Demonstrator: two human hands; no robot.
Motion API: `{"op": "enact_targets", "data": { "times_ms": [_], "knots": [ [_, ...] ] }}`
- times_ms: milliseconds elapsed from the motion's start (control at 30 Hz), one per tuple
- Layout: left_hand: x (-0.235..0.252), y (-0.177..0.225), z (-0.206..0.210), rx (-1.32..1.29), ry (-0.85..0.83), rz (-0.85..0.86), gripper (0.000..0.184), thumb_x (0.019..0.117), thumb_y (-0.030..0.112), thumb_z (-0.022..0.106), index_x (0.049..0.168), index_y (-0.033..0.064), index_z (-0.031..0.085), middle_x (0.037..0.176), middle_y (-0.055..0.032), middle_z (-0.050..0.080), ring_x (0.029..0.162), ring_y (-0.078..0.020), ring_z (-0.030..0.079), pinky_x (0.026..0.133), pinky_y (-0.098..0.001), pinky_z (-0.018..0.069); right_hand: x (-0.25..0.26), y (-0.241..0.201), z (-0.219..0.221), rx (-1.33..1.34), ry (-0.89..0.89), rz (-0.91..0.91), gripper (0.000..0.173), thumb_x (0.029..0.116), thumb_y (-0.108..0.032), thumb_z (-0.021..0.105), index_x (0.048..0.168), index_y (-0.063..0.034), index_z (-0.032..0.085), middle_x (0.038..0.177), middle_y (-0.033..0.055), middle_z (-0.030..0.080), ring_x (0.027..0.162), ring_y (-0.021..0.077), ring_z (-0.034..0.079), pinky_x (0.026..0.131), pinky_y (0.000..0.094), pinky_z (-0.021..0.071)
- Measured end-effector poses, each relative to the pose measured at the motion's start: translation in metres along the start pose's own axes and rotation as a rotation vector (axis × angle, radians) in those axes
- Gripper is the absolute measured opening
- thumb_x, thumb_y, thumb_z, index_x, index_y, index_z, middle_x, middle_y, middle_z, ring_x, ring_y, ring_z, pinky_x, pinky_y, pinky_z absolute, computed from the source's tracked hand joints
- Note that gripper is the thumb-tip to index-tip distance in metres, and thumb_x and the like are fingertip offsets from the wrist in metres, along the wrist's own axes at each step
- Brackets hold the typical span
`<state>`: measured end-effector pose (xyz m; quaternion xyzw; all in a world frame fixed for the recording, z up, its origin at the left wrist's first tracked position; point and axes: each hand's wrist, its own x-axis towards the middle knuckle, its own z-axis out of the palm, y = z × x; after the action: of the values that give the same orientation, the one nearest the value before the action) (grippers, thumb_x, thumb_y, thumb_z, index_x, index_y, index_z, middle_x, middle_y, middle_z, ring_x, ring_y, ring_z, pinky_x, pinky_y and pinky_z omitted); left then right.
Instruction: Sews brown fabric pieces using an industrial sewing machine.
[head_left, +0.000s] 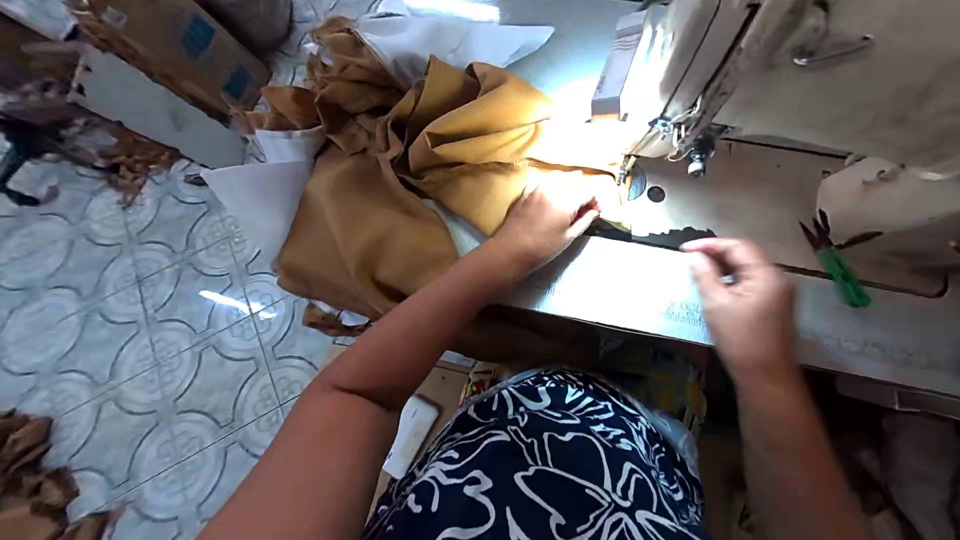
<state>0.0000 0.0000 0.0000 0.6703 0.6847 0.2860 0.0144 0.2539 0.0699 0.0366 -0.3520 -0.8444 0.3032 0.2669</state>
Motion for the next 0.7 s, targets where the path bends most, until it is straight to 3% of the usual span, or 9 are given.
{"op": "enact_targets", "data": {
  "times_ms": [133, 233, 300, 367, 400, 467, 533, 600, 700],
  "knots": [
    [0.010, -0.010, -0.011, -0.345, -0.001, -0.143, 0.016, 0.0975, 0.017, 0.065, 0.094, 0.0031, 0.073, 0.089, -0.0062, 0.071, 0.083, -0.0079, 0.066, 0.078, -0.0251, 0.0541, 0.022, -0.002, 0.063, -0.071, -0.010, -0.001, 0.026, 0.0960, -0.011, 0.068, 0.119, -0.0003, 0.071, 0.113, 0.0183, 0.071, 0.085, 0.0268, 0.069, 0.076, 0.0443, 0.0587],
    [0.010, -0.009, -0.013, -0.432, -0.016, -0.187, 0.014, 0.0972, 0.015, 0.067, 0.095, 0.0024, 0.072, 0.086, -0.0051, 0.071, 0.077, -0.0046, 0.065, 0.075, -0.0219, 0.0538, 0.045, -0.007, 0.085, -0.068, 0.067, 0.017, 0.029, 0.0978, -0.018, 0.069, 0.119, 0.0017, 0.069, 0.108, 0.0202, 0.068, 0.077, 0.0267, 0.066, 0.069, 0.0431, 0.0555],
    [0.012, -0.008, -0.014, -0.443, -0.022, -0.214, 0.013, 0.0965, 0.016, 0.068, 0.097, 0.0038, 0.073, 0.087, -0.0036, 0.071, 0.079, -0.0033, 0.065, 0.077, -0.0216, 0.0540, 0.059, 0.003, 0.097, -0.012, 0.150, 0.017, 0.022, 0.0958, -0.016, 0.068, 0.111, -0.0007, 0.072, 0.107, 0.0165, 0.071, 0.084, 0.0233, 0.069, 0.076, 0.0412, 0.0575],
    [0.011, -0.011, -0.012, -0.403, -0.021, -0.146, 0.018, 0.0890, 0.019, 0.077, 0.101, 0.0055, 0.074, 0.098, -0.0055, 0.073, 0.093, -0.0080, 0.068, 0.087, -0.0260, 0.0548, 0.063, 0.010, 0.099, 0.135, 0.184, 0.008, 0.019, 0.0961, -0.012, 0.064, 0.107, 0.0009, 0.071, 0.104, 0.0126, 0.074, 0.093, 0.0175, 0.072, 0.085, 0.0358, 0.0581],
    [0.011, -0.013, -0.012, -0.344, -0.051, -0.067, 0.031, 0.0843, 0.023, 0.082, 0.109, 0.0061, 0.074, 0.109, -0.0085, 0.072, 0.105, -0.0148, 0.066, 0.096, -0.0331, 0.0524, 0.060, 0.008, 0.098, 0.285, 0.172, 0.024, 0.017, 0.0975, -0.009, 0.063, 0.108, 0.0022, 0.068, 0.100, 0.0089, 0.073, 0.090, 0.0109, 0.071, 0.083, 0.0287, 0.0586],
    [0.012, -0.018, -0.011, -0.145, -0.099, 0.157, 0.045, 0.0847, 0.031, 0.081, 0.123, 0.0091, 0.072, 0.128, -0.0111, 0.069, 0.125, -0.0275, 0.061, 0.107, -0.0504, 0.0453, 0.047, -0.011, 0.088, 0.693, 0.075, 0.263, 0.007, 0.1018, -0.010, 0.060, 0.107, -0.0055, 0.059, 0.081, -0.0028, 0.066, 0.064, 0.0002, 0.063, 0.060, 0.0167, 0.0560],
    [0.017, -0.021, -0.009, 0.005, -0.038, 0.354, 0.021, 0.0957, 0.022, 0.069, 0.115, 0.0134, 0.075, 0.130, -0.0056, 0.070, 0.129, -0.0274, 0.059, 0.107, -0.0529, 0.0445, 0.032, -0.026, 0.075, 0.996, -0.069, 0.592, 0.004, 0.1064, -0.016, 0.055, 0.105, -0.0123, 0.056, 0.067, -0.0045, 0.053, 0.045, 0.0004, 0.046, 0.042, 0.0155, 0.0465],
    [0.021, -0.021, -0.008, 0.121, 0.013, 0.454, 0.019, 0.1017, 0.010, 0.057, 0.104, 0.0152, 0.075, 0.122, -0.0018, 0.073, 0.127, -0.0264, 0.061, 0.104, -0.0530, 0.0439, 0.024, -0.022, 0.066, 0.854, -0.103, 0.673, 0.009, 0.1049, -0.013, 0.058, 0.114, -0.0117, 0.055, 0.070, -0.0015, 0.055, 0.043, 0.0030, 0.046, 0.040, 0.0182, 0.0469],
    [0.024, -0.015, -0.017, 0.230, -0.057, 0.493, 0.025, 0.0992, 0.001, 0.054, 0.100, 0.0152, 0.075, 0.117, -0.0010, 0.075, 0.128, -0.0285, 0.061, 0.099, -0.0574, 0.0435, 0.021, -0.012, 0.058, 0.256, 0.019, 0.412, 0.032, 0.1006, -0.019, 0.066, 0.127, -0.0057, 0.054, 0.079, 0.0017, 0.067, 0.055, 0.0056, 0.061, 0.053, 0.0245, 0.0553]
  ]
}}
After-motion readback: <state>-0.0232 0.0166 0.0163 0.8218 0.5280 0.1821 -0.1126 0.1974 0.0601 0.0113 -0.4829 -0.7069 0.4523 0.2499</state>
